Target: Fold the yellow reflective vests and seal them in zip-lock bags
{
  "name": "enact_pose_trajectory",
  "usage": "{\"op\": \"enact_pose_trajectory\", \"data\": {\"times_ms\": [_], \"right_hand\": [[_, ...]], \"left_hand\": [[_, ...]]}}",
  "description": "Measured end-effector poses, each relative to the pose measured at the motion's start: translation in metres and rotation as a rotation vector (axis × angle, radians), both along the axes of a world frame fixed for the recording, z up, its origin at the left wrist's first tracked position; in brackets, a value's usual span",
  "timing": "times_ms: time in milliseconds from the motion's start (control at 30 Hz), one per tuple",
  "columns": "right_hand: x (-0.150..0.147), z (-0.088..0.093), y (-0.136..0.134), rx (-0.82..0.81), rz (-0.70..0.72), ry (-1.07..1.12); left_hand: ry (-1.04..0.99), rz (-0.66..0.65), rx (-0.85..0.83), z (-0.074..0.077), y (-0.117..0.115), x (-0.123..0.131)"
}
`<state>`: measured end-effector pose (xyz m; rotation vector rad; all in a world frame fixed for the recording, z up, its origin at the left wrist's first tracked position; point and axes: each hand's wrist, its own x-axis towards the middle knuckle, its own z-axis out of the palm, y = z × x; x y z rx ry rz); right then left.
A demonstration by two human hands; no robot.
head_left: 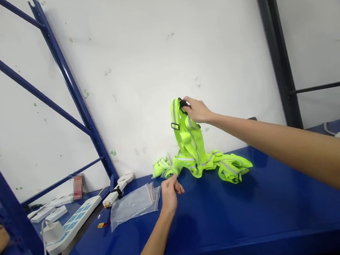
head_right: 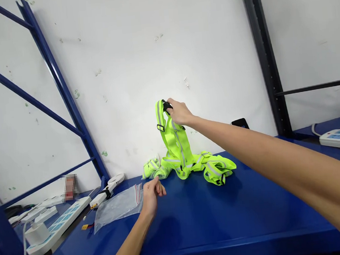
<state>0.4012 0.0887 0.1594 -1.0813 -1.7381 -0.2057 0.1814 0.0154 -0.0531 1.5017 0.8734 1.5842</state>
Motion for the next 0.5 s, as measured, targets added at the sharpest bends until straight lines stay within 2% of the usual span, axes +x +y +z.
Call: {"op": "enact_pose_trajectory", "data": {"times_ms": [67, 167, 233, 267, 333, 400, 500], "right_hand": [[-0.003, 0.000, -0.007, 0.037, 0.051, -0.091], [-0.012, 0.000, -0.022, 0.103, 0.107, -0.283], [-0.021, 0.001, -0.035, 0.169, 0.119, -0.398], [-0.026, 0.001, -0.042, 0.210, 0.131, -0.434], [-0.037, 0.001, -0.053, 0.288, 0.189, -0.462], [-0.051, -0.001, -0.061, 0.339, 0.277, -0.441], [-0.071, -0.010, -0.064, 0.396, 0.382, -0.359]], "left_hand": [[0.065, 0.104, 0.142, 0.022, -0.007, -0.003], [0.078, 0.224, 0.321, 0.064, -0.007, -0.007], [0.082, 0.234, 0.373, 0.085, 0.000, -0.007], [0.074, 0.214, 0.371, 0.091, 0.005, -0.005], [0.023, 0.073, 0.357, 0.093, 0.014, 0.002], [-0.038, -0.098, 0.296, 0.084, 0.021, 0.013], [-0.170, -0.354, 0.006, 0.070, 0.020, 0.034]]}}
